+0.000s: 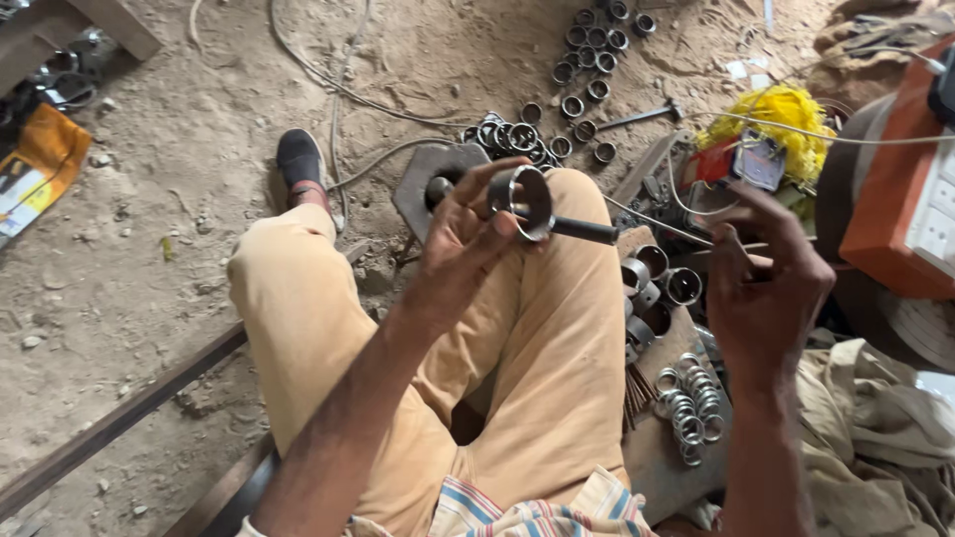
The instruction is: The person sits cross-legged and uses a hammer to strike a metal ring placed on a metal rod. They repeatedly pick up metal rings, position them on the rod, and hammer them to shape or secure them.
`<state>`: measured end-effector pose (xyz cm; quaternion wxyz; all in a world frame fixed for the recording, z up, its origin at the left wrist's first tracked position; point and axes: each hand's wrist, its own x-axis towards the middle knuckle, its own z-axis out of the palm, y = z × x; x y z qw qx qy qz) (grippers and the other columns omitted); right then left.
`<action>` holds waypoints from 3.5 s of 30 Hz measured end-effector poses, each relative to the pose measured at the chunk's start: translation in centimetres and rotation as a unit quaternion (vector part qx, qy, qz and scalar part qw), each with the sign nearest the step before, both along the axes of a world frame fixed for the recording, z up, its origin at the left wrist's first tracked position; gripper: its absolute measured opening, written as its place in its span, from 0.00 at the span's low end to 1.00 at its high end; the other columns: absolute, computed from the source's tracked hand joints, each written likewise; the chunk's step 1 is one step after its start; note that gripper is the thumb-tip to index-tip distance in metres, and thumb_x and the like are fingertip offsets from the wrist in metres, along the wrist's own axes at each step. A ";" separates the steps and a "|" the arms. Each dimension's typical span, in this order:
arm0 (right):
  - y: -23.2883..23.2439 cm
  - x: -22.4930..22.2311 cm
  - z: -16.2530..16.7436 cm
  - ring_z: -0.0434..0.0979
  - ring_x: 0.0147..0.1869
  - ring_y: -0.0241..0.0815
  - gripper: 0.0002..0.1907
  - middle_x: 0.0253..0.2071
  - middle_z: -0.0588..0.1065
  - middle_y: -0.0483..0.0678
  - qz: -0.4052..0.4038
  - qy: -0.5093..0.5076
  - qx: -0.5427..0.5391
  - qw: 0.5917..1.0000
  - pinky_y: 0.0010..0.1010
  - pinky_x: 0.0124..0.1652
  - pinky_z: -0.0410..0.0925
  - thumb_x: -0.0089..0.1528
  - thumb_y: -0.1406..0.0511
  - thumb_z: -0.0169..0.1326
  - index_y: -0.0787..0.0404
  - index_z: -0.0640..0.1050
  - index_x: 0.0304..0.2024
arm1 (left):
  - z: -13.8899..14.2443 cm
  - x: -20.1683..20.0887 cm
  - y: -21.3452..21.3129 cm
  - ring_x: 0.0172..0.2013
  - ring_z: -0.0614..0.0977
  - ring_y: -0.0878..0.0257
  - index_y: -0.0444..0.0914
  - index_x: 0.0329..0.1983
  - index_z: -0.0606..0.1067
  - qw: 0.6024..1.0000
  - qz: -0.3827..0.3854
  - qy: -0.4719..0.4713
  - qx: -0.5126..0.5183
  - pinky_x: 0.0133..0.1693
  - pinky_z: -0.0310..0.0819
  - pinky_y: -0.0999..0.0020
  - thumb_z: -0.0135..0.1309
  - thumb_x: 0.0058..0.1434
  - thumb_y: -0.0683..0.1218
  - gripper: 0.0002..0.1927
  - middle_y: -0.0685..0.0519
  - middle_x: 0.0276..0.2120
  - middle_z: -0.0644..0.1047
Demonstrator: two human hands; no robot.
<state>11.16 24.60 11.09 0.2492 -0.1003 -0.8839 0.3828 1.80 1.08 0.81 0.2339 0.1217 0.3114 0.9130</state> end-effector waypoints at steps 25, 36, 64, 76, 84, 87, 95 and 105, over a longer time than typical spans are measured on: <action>-3.0 -0.1 -5.9 0.57 0.27 0.21 0.06 0.27 0.70 0.35 0.100 -0.155 -0.416 0.891 0.18 0.26 0.49 0.66 0.67 0.61 0.66 0.81 0.39 | -0.1 0.9 1.4 0.43 0.85 0.67 0.39 0.61 0.75 0.924 0.025 0.243 -0.294 0.48 0.84 0.70 0.75 0.52 0.52 0.35 0.53 0.48 0.80; -1.4 0.5 -5.1 0.64 0.33 0.21 0.06 0.31 0.74 0.35 0.144 -0.185 -0.309 0.922 0.18 0.31 0.56 0.67 0.66 0.60 0.64 0.82 0.40 | 0.0 0.9 1.5 0.46 0.85 0.66 0.39 0.60 0.76 0.910 0.006 0.281 -0.304 0.49 0.87 0.71 0.74 0.53 0.54 0.34 0.53 0.50 0.78; -3.1 0.9 -4.7 0.67 0.29 0.19 0.21 0.43 0.80 0.45 0.127 -0.068 -0.229 0.963 0.12 0.26 0.57 0.63 0.74 0.61 0.65 0.77 0.59 | -1.5 0.9 1.2 0.56 0.81 0.62 0.36 0.67 0.68 0.993 -0.115 0.001 -0.019 0.63 0.78 0.60 0.68 0.62 0.53 0.36 0.49 0.55 0.79; -3.0 0.1 -4.7 0.64 0.32 0.20 0.15 0.35 0.73 0.37 0.061 -0.120 -0.220 0.966 0.14 0.29 0.55 0.68 0.68 0.60 0.65 0.78 0.57 | -0.4 0.5 2.0 0.54 0.83 0.61 0.39 0.68 0.69 0.889 0.104 0.249 -0.370 0.61 0.79 0.64 0.71 0.56 0.50 0.38 0.49 0.53 0.79; -2.3 0.5 -5.5 0.58 0.28 0.22 0.11 0.27 0.65 0.35 0.076 -0.135 -0.325 0.933 0.16 0.26 0.52 0.71 0.66 0.53 0.64 0.77 0.54 | 0.2 0.9 1.8 0.62 0.76 0.53 0.39 0.68 0.68 0.773 0.217 0.380 -0.459 0.67 0.67 0.55 0.72 0.53 0.46 0.40 0.48 0.60 0.77; -2.3 0.5 -5.9 0.61 0.30 0.23 0.10 0.33 0.66 0.37 0.103 -0.127 -0.322 0.932 0.17 0.27 0.55 0.71 0.70 0.52 0.65 0.77 0.54 | 0.1 0.9 1.9 0.59 0.77 0.55 0.40 0.69 0.68 0.785 0.215 0.368 -0.450 0.66 0.70 0.57 0.73 0.55 0.49 0.41 0.50 0.59 0.77; -2.5 0.4 -5.7 0.67 0.34 0.25 0.12 0.43 0.70 0.41 0.115 -0.106 -0.235 0.959 0.18 0.31 0.62 0.67 0.75 0.56 0.68 0.78 0.54 | 0.2 1.0 1.9 0.58 0.76 0.55 0.43 0.68 0.68 0.775 0.236 0.382 -0.445 0.64 0.70 0.57 0.74 0.54 0.51 0.41 0.51 0.59 0.77; -1.5 0.6 -5.9 0.75 0.40 0.27 0.15 0.39 0.76 0.40 0.101 -0.134 -0.233 0.958 0.19 0.38 0.68 0.66 0.73 0.58 0.65 0.78 0.56 | -0.2 1.0 1.7 0.62 0.77 0.54 0.44 0.68 0.67 0.765 0.242 0.389 -0.452 0.67 0.70 0.55 0.72 0.55 0.45 0.39 0.51 0.61 0.76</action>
